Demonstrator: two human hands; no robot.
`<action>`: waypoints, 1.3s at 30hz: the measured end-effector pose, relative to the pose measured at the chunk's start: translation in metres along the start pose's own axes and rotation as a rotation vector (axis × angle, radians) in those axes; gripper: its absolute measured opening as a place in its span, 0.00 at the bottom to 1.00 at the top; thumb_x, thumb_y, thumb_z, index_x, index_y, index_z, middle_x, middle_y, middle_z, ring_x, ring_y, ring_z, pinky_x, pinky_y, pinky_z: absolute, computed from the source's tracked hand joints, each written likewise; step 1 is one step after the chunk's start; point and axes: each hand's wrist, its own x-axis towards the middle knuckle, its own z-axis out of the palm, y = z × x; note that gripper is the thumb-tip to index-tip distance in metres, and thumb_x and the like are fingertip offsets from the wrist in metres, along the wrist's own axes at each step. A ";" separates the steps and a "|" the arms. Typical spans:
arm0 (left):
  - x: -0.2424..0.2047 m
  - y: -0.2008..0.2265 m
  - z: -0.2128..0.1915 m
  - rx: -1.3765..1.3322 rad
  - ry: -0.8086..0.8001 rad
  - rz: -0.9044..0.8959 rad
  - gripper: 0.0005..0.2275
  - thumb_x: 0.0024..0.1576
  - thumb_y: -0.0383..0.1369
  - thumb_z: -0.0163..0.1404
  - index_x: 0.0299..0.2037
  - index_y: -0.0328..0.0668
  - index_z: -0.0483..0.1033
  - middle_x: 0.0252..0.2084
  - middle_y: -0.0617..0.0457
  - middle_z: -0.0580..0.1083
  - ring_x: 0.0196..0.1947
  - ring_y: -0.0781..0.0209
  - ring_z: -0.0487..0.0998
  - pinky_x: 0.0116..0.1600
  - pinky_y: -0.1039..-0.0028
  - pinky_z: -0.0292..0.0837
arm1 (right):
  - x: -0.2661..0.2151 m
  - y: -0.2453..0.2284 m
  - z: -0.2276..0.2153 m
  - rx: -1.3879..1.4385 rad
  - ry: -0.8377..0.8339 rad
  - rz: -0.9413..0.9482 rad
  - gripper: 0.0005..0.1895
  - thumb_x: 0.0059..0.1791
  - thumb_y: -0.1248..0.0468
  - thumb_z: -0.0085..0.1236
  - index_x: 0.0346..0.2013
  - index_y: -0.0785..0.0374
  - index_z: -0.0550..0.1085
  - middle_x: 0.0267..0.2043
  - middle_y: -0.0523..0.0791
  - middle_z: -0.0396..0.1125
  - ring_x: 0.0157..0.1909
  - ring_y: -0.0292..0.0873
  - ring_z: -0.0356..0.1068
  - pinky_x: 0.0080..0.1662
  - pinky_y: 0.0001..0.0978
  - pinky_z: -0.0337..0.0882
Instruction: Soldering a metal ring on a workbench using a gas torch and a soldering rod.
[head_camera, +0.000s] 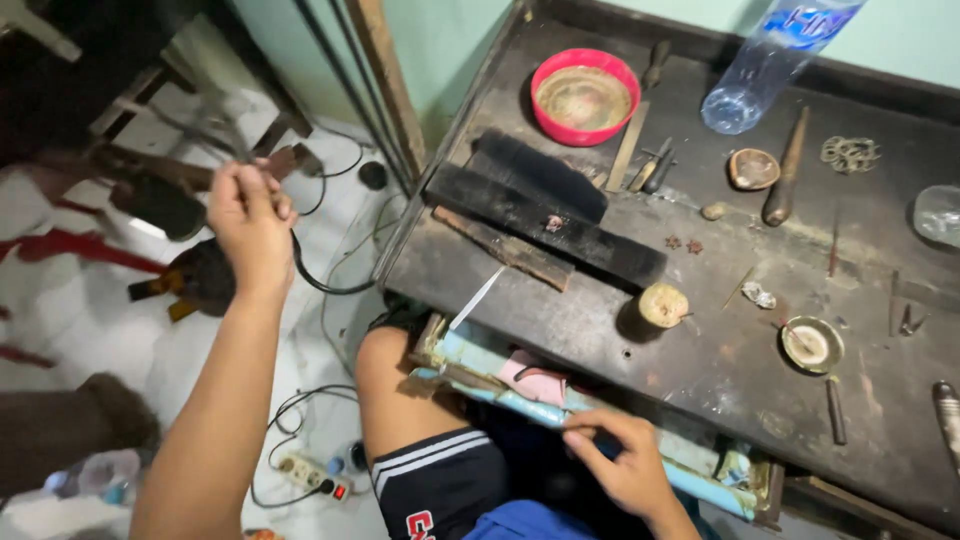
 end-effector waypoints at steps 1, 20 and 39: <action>-0.018 0.030 0.005 0.006 0.009 0.009 0.05 0.72 0.35 0.41 0.44 0.47 0.67 0.33 0.56 0.66 0.21 0.73 0.62 0.23 0.84 0.50 | 0.012 -0.010 0.010 0.006 -0.008 -0.009 0.05 0.45 0.60 0.66 0.34 0.55 0.85 0.27 0.37 0.80 0.29 0.31 0.78 0.39 0.23 0.74; -0.104 0.059 -0.028 -0.026 -0.009 -0.255 0.10 0.67 0.37 0.48 0.50 0.41 0.79 0.48 0.54 0.70 0.50 0.64 0.71 0.62 0.63 0.70 | 0.199 -0.105 0.172 0.471 -0.414 -0.290 0.11 0.60 0.59 0.42 0.51 0.59 0.71 0.21 0.44 0.67 0.20 0.40 0.68 0.29 0.35 0.72; -0.278 -0.244 0.000 -0.354 0.729 -1.174 0.24 0.58 0.48 0.52 0.56 0.39 0.68 0.50 0.39 0.70 0.49 0.38 0.76 0.50 0.50 0.79 | 0.234 -0.110 0.181 0.868 -0.528 -0.183 0.12 0.62 0.63 0.37 0.52 0.66 0.67 0.27 0.53 0.63 0.25 0.39 0.55 0.30 0.32 0.68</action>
